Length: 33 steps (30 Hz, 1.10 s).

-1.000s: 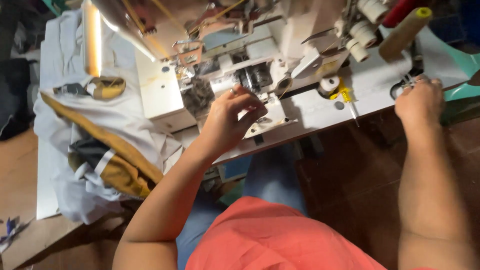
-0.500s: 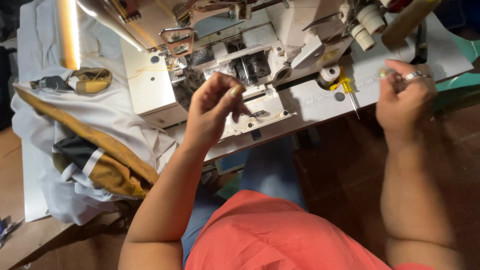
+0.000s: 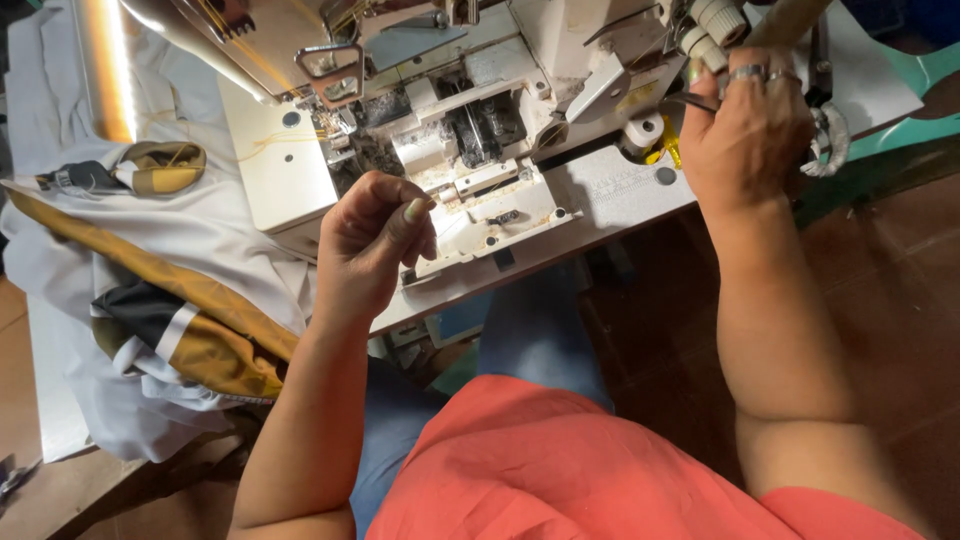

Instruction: Threading an industrial sewing machine using tweezers to guide thread through various tensioners and needles.

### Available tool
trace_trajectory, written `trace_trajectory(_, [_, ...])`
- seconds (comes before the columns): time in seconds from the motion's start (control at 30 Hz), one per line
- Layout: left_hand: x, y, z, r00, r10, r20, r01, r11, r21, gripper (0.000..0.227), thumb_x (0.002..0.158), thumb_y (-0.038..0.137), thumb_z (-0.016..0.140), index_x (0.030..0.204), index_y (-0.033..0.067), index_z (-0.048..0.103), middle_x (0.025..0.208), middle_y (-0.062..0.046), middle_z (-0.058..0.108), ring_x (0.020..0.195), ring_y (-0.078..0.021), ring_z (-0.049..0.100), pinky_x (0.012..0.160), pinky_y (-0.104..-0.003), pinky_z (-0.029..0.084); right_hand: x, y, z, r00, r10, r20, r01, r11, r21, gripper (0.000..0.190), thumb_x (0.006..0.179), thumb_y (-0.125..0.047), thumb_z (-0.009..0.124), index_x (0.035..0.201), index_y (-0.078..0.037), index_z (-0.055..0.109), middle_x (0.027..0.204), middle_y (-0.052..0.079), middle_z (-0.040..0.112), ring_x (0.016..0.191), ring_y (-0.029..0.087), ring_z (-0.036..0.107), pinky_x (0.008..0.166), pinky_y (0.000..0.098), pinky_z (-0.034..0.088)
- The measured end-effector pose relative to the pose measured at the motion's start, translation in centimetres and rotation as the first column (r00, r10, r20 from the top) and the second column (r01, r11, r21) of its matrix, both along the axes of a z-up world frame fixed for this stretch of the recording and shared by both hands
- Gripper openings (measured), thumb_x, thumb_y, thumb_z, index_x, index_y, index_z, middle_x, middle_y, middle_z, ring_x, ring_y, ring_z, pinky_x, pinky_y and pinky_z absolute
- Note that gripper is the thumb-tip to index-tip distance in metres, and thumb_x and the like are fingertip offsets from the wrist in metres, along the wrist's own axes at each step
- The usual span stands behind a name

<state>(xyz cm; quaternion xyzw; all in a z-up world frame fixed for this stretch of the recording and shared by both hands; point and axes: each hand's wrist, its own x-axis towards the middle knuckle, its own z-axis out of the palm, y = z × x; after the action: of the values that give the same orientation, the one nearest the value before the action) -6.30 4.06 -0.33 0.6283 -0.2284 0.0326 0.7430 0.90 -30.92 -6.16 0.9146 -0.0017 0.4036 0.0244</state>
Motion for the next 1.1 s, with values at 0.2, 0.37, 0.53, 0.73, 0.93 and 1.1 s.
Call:
trace_trajectory(0.2, [-0.7,0.0,0.7,1.000,-0.007,-0.001,0.007,1.000,0.008,0.008,0.096,0.010,0.055,0.089,0.0072,0.052,0.067,-0.003,0.050,0.051,-0.0102,0.049,0.049,-0.020,0.043,0.1,-0.9,1.5,0.985,0.157,0.075,-0.154,0.987,-0.041,0.038,0.111,-0.021,0.065,0.077,-0.004,0.063,0.071,0.013,0.062,0.062,0.029,0.059,0.049,0.0395,0.040])
trace_trajectory(0.37, [-0.7,1.1,0.3,0.999,0.043,-0.017,-0.042,0.998,0.048,0.008,0.094,0.010,0.057,0.088,0.0067,0.053,0.072,-0.004,0.055,0.053,-0.0107,0.050,0.047,-0.020,0.044,0.0,-0.7,1.8,0.979,0.193,0.069,-0.190,0.980,-0.052,0.021,0.107,-0.016,0.066,0.094,-0.001,0.061,0.082,0.014,0.060,0.071,0.027,0.060,0.057,0.0369,0.048])
trace_trajectory(0.53, [-0.9,1.5,0.5,0.998,0.059,-0.028,-0.058,0.997,0.049,0.009,0.094,0.010,0.057,0.088,0.0051,0.053,0.073,-0.005,0.054,0.052,-0.0113,0.050,0.047,-0.020,0.045,-0.5,-2.3,1.5,0.949,0.315,-0.011,-0.315,0.948,0.041,0.042,0.113,-0.013,0.082,0.080,-0.004,0.057,0.072,0.009,0.059,0.066,0.022,0.058,0.057,0.0354,0.046])
trace_trajectory(0.73, [-1.6,2.0,-0.4,0.998,0.023,-0.054,-0.020,0.999,0.046,0.011,0.093,0.012,0.057,0.086,0.0040,0.054,0.073,-0.005,0.055,0.057,-0.0100,0.053,0.051,-0.020,0.048,-3.9,-2.2,-0.2,0.954,0.300,0.000,-0.283,0.901,0.329,0.025,0.098,-0.001,0.087,0.094,0.006,0.063,0.084,0.016,0.065,0.071,0.023,0.059,0.060,0.0354,0.044])
trace_trajectory(0.93, [-1.2,3.4,-3.6,0.999,-0.007,-0.036,0.009,0.999,0.051,0.015,0.092,0.017,0.055,0.083,0.0061,0.058,0.067,-0.002,0.058,0.054,-0.0090,0.055,0.051,-0.020,0.046,-6.4,-0.7,0.5,0.897,0.393,-0.201,-0.127,0.665,0.736,0.012,0.108,-0.007,0.057,0.106,0.003,0.050,0.104,0.010,0.054,0.093,0.015,0.050,0.081,0.0262,0.045])
trace_trajectory(1.1, [-0.6,4.3,-6.0,0.997,-0.078,0.010,0.077,0.996,0.037,0.013,0.093,0.014,0.052,0.085,0.0082,0.060,0.073,-0.002,0.060,0.062,-0.0105,0.059,0.062,-0.022,0.048,-6.9,3.1,3.9,0.875,0.286,-0.391,0.054,0.744,0.666,0.021,0.110,-0.010,0.046,0.116,0.002,0.061,0.118,0.012,0.061,0.088,0.013,0.053,0.074,0.0221,0.043])
